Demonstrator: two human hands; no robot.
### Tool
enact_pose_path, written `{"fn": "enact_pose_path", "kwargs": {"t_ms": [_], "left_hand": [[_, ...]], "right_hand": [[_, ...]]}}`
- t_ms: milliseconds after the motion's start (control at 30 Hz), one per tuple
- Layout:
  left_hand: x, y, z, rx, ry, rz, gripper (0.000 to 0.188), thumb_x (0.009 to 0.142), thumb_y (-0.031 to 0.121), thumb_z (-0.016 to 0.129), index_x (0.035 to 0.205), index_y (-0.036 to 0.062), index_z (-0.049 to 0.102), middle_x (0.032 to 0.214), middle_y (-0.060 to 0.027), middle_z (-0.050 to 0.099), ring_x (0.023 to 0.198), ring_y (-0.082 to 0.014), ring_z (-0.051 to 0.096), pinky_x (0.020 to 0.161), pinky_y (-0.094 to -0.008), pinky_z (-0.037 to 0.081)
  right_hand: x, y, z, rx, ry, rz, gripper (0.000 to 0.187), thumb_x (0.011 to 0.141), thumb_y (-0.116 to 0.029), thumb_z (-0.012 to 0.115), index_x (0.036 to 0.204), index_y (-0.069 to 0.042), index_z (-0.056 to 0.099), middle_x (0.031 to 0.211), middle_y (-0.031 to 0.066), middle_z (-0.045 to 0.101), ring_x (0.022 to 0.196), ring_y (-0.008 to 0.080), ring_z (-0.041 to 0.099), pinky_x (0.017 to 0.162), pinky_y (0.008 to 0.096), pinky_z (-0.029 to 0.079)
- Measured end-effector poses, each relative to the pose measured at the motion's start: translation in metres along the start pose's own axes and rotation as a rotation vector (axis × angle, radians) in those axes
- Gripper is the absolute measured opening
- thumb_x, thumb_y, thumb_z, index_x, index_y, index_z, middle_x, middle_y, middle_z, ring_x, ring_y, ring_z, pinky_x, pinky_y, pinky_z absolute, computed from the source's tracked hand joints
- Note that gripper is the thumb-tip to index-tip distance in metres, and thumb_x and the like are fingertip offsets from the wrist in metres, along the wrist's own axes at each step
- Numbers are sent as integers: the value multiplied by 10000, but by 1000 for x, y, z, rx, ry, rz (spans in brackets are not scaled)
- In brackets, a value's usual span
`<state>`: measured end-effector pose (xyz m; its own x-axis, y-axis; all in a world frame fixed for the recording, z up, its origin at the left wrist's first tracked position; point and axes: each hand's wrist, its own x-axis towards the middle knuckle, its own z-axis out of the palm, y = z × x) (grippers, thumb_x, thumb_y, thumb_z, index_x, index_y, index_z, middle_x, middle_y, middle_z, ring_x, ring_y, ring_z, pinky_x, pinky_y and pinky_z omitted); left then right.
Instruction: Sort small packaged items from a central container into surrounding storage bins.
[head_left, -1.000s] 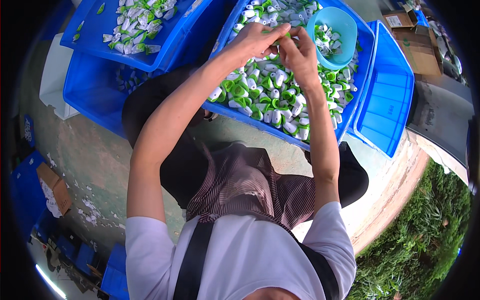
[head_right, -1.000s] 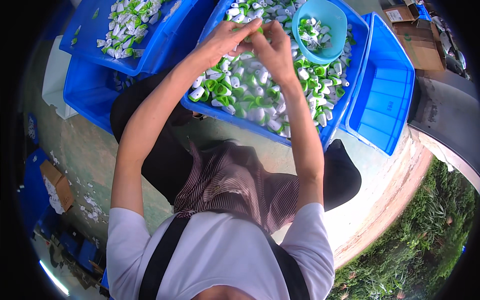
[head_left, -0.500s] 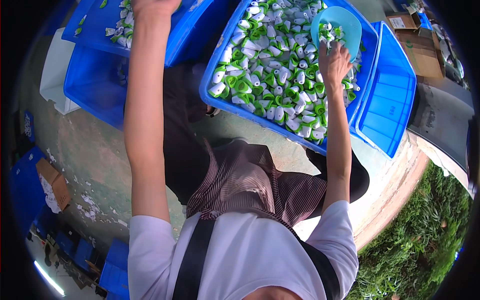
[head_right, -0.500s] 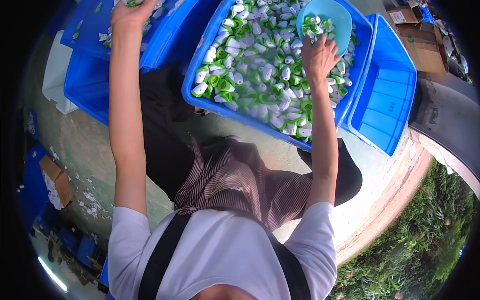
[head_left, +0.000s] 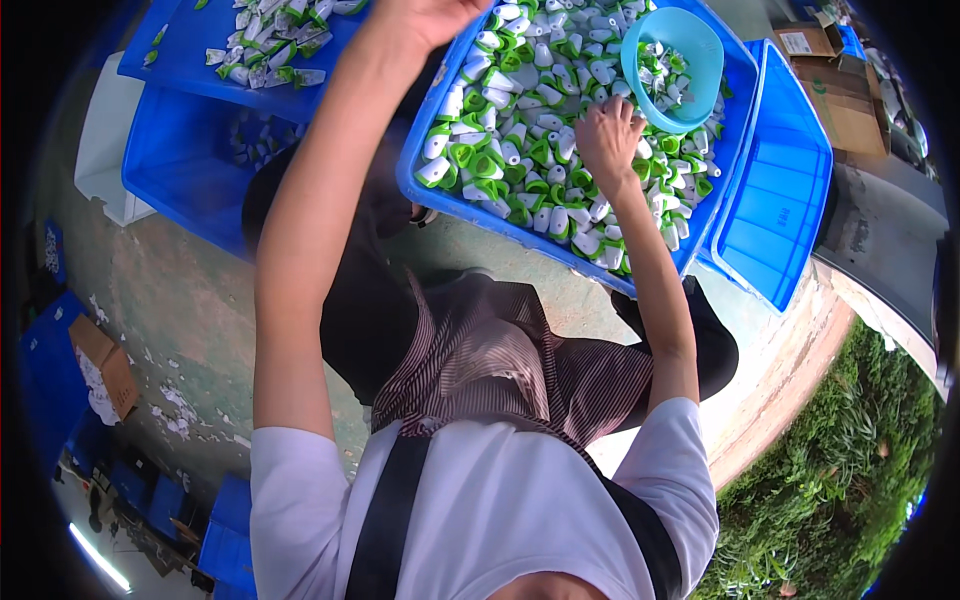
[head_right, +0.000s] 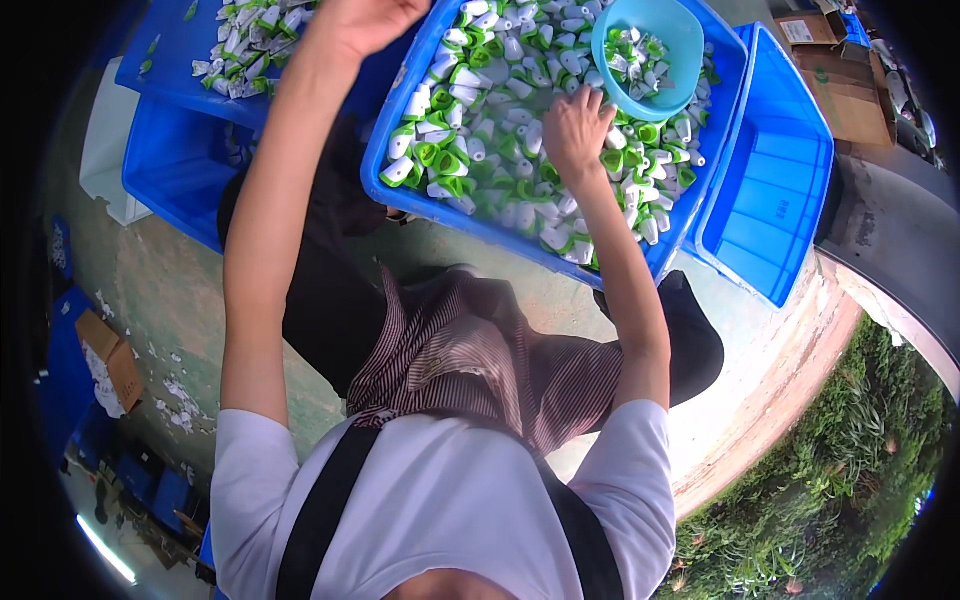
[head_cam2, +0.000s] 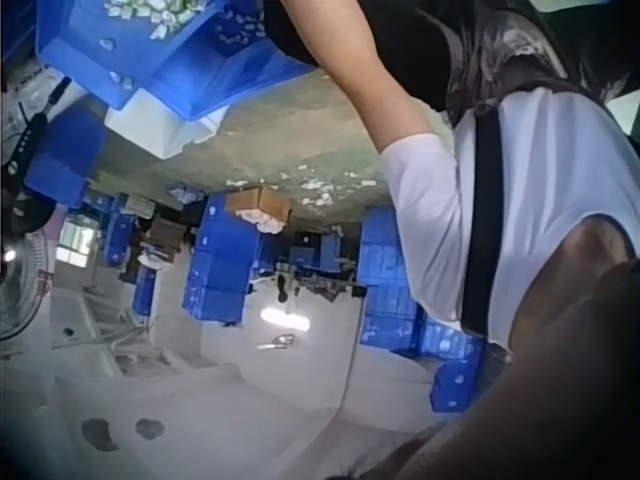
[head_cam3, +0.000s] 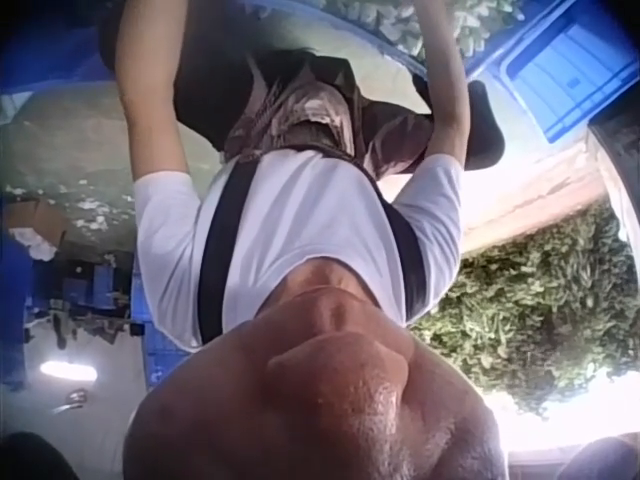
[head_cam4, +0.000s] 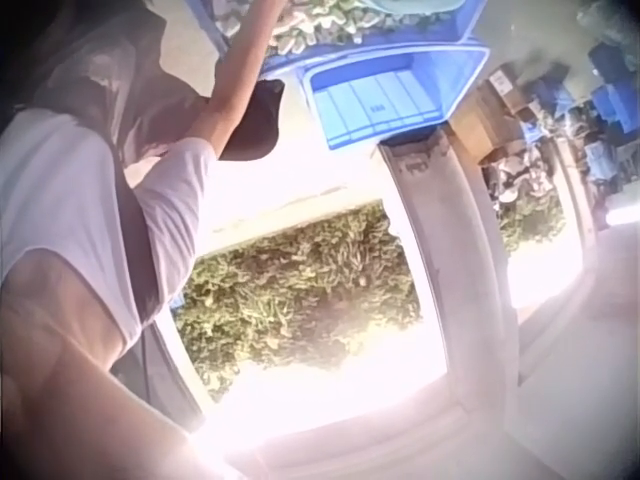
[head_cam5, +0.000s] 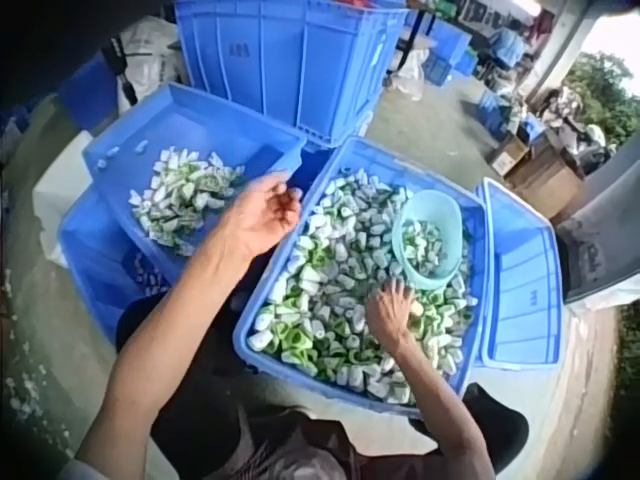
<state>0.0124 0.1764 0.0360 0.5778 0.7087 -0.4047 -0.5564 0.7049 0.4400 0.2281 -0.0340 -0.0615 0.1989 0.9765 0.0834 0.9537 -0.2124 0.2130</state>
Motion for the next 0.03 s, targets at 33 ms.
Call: {"fn": "enact_pose_path", "kwargs": {"t_ms": [33], "left_hand": [[9,-13,-5,65,-30,-85,219,838,210,690,747,76,543,695,-116,598,609,-244,574,526,-313,475]], "right_hand": [[2,-1,23,-40,-33,19,378,783,-374,663,1038,-96,644,1122,126,541,1093,319,468,928,483,335]]}}
